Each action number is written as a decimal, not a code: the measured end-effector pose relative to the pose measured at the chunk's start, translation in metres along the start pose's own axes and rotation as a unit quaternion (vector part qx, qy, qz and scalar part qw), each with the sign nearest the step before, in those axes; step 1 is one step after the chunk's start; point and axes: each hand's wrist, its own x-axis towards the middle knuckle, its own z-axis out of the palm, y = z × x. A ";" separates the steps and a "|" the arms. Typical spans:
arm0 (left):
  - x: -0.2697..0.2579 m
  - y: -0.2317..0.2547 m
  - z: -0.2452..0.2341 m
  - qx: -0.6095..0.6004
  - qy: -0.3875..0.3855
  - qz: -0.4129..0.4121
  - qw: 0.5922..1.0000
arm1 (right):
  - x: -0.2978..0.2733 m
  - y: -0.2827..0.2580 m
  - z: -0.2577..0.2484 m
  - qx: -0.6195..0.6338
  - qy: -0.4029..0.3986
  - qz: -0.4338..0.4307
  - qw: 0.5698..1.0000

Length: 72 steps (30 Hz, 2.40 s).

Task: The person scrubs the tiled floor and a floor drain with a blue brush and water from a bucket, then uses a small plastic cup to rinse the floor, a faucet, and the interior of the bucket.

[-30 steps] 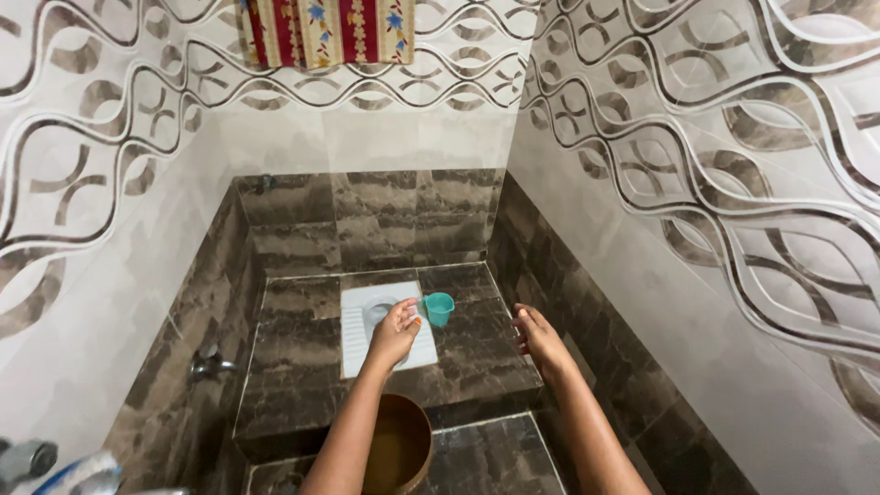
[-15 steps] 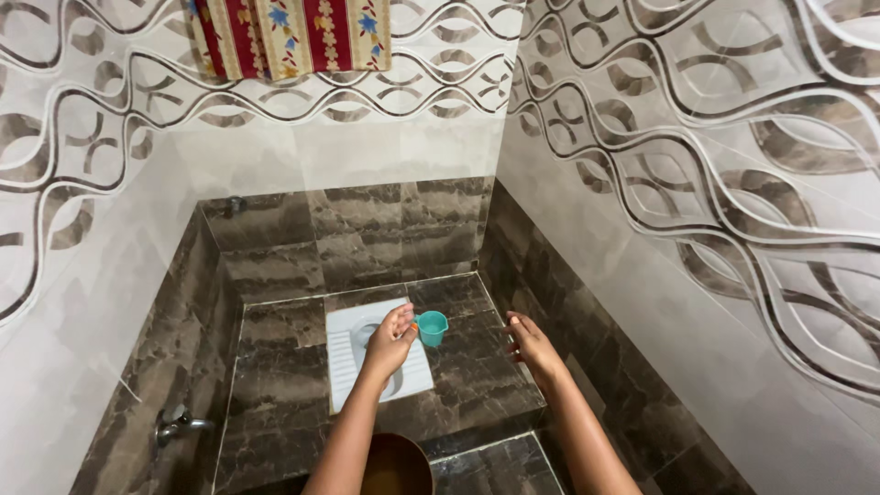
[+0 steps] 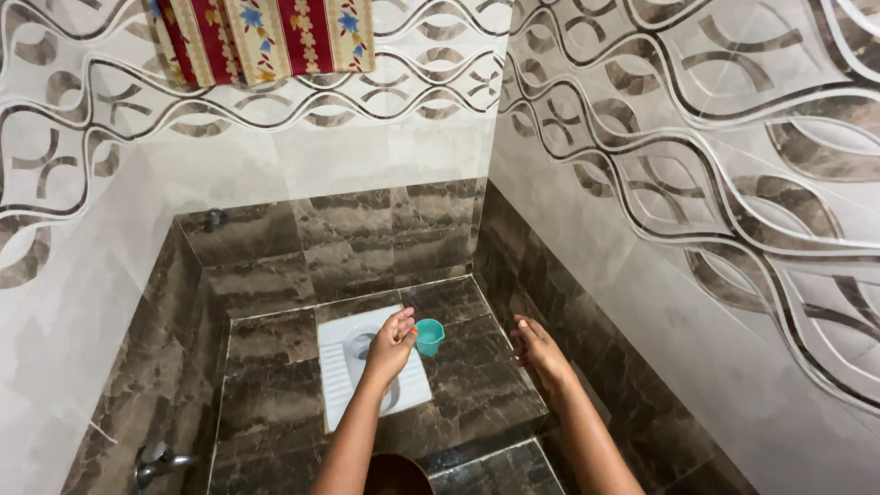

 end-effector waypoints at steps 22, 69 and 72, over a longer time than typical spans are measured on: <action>0.070 -0.016 -0.007 0.027 0.106 -0.022 0.994 | 0.147 -0.008 0.060 -0.049 -0.127 0.022 0.990; -0.034 0.004 -0.059 -0.001 0.211 0.022 0.977 | 0.123 -0.017 0.131 -0.056 -0.236 0.015 0.970; -0.034 0.003 -0.066 0.017 0.228 0.029 0.973 | 0.132 -0.014 0.143 -0.069 -0.248 0.009 0.966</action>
